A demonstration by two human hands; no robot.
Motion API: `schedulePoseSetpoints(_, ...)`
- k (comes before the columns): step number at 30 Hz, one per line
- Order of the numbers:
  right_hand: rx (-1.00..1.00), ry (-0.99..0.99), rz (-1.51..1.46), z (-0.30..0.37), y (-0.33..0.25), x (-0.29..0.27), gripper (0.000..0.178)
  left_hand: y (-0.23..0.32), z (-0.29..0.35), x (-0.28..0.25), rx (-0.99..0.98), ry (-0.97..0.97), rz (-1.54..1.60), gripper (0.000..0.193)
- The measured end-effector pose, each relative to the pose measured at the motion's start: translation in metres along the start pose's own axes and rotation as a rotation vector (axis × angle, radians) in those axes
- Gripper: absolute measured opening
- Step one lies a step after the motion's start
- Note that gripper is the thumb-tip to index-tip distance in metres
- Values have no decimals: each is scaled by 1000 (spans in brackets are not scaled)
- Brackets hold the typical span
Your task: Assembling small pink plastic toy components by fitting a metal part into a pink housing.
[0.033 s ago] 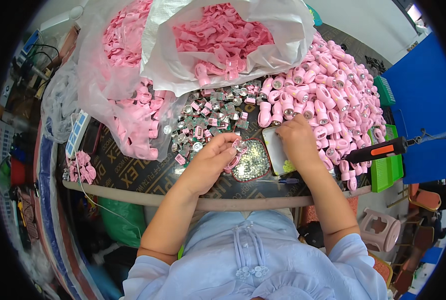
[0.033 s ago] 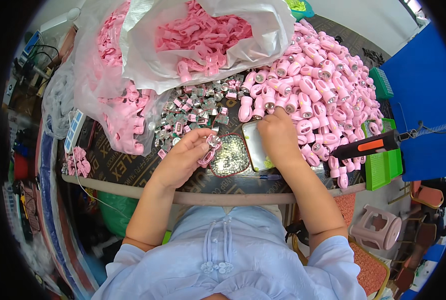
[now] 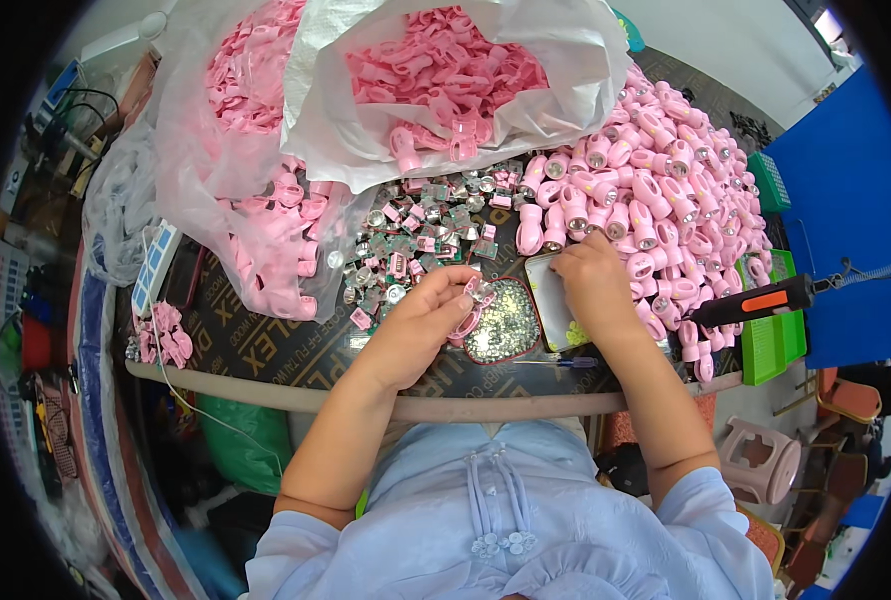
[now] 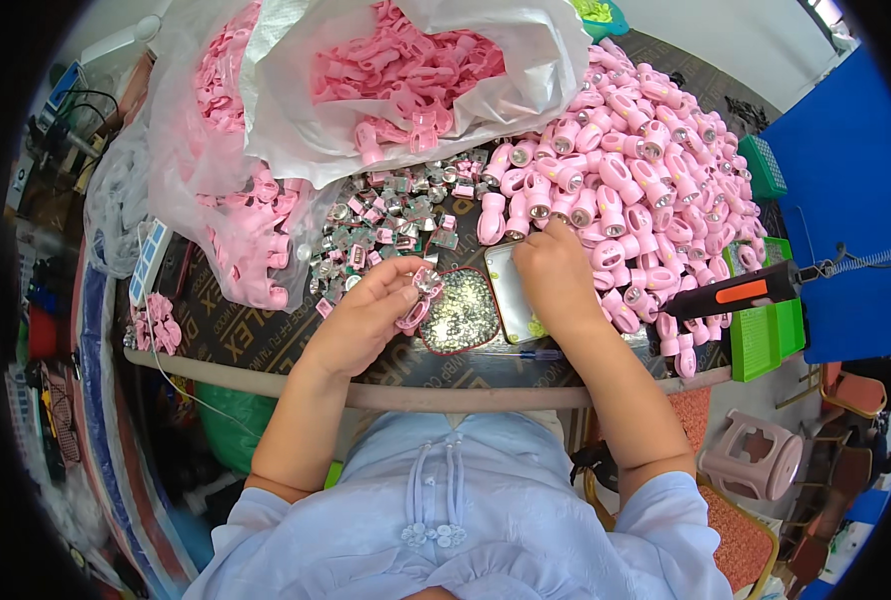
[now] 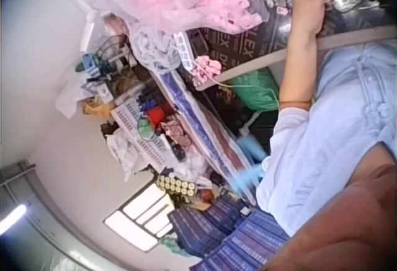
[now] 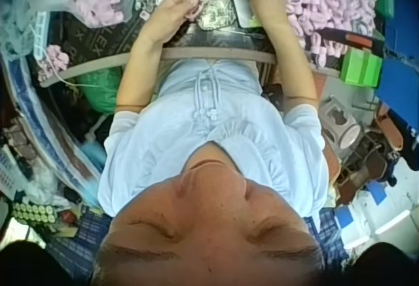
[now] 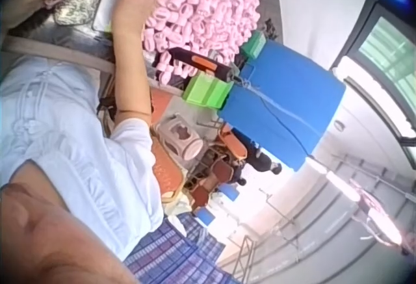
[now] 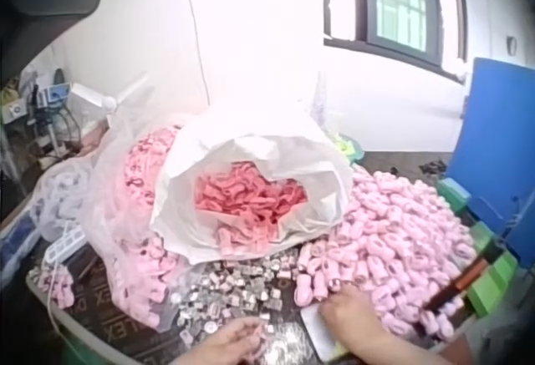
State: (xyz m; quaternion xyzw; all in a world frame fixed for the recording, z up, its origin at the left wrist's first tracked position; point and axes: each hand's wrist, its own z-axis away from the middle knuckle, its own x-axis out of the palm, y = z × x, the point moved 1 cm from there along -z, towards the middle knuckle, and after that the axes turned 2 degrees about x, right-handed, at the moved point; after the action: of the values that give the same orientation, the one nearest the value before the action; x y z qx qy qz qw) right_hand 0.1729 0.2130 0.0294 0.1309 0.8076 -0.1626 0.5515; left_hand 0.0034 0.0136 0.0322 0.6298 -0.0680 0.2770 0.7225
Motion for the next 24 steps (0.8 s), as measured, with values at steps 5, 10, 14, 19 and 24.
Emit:
schedulePoseSetpoints(5,72,-11,-162,3,-10,-3,23,3,4,-4,-27,-12,-28,46)
schedulePoseSetpoints(10,341,-159,-769,11,-25,-27,11,3,2,1,37,43,-43,40)
schedulePoseSetpoints(14,495,-189,-1312,17,-43,-40,9,2,-4,3,69,22,-64,23)
schedulePoseSetpoints(19,209,-82,-1047,8,-61,-42,9,1,-7,7,24,-18,-78,19)
schedulePoseSetpoints(24,132,-89,-886,9,-69,-38,13,6,-5,15,-1,-31,-21,19)
